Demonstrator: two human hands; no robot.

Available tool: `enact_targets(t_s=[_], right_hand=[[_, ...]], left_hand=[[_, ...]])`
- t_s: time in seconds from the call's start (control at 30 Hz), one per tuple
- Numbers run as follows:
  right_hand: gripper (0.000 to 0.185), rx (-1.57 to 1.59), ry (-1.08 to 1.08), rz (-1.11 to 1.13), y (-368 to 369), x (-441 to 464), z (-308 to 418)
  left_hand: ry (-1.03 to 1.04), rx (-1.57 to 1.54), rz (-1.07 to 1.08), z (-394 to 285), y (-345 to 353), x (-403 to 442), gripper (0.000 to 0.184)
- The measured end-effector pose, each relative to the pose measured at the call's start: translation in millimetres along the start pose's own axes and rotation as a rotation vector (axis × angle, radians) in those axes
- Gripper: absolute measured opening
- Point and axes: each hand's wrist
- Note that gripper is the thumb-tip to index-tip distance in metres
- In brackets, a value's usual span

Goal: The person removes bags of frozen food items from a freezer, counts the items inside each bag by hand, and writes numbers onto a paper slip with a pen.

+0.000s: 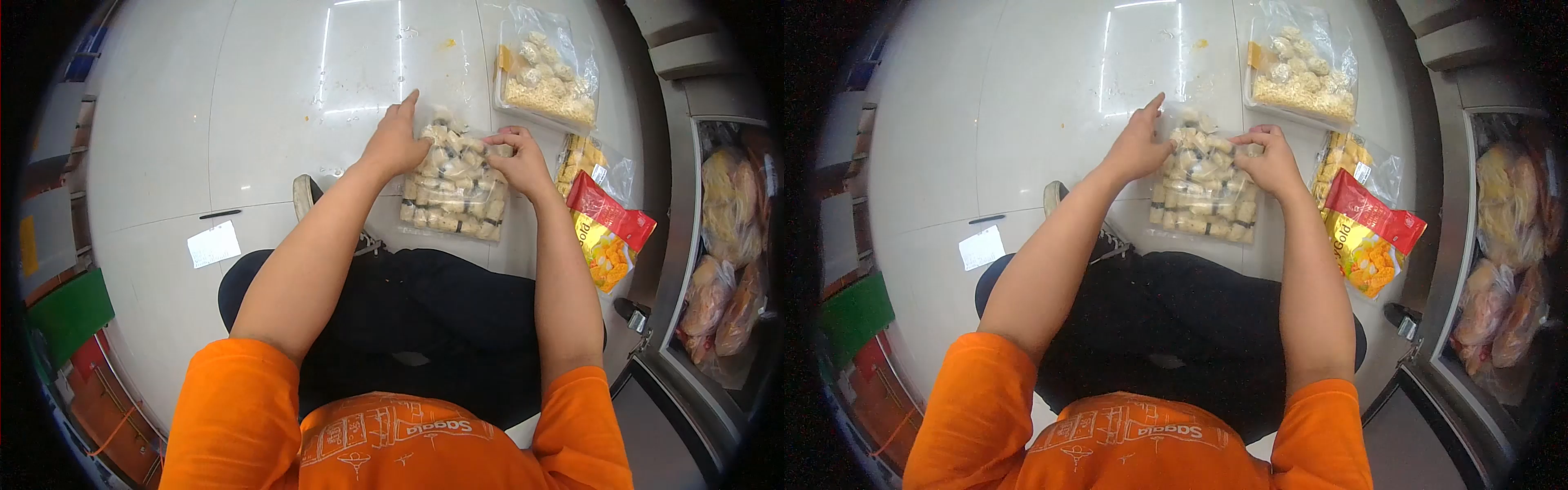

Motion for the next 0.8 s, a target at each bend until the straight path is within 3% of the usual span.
enact_targets(t_s=[0.07, 0.17, 0.27, 0.37, 0.47, 0.67, 0.8], right_hand=[[0.031, 0.042, 0.033, 0.008, -2, -1, 1], [0.026, 0.119, 0.036, 0.014, -3, 0, 1], [0.024, 0.254, 0.051, 0.058, -7, -3, 6], [0.022, 0.334, 0.071, 0.102, -15, -5, 18], [0.020, 0.309, 0.055, 0.131, -22, -7, 26], [0.016, 0.375, -0.051, 0.047, -44, -21, 38], [0.013, 0.401, -0.092, -0.125, -63, -47, 50]], left_hand=[[0.010, -0.242, -0.001, 9, 10, 2, 0.096], [-0.237, -0.345, 0.270, -27, -19, -5, 0.104], [-0.233, -0.464, 0.140, -22, -9, -6, 0.104], [-0.366, -0.693, 0.117, -22, -11, -1, 0.105], [-0.392, -0.511, 0.184, -31, -21, -3, 0.098], [-0.327, -0.789, 0.228, -11, -18, 4, 0.083], [-0.181, -0.768, 0.187, -26, -37, -4, 0.068]])
Point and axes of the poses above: each hand's wrist, its own x-axis towards the middle knuckle, its own y-axis out of the palm, z = x × y, and after that the axes turned 7 degrees about -z, right-handed
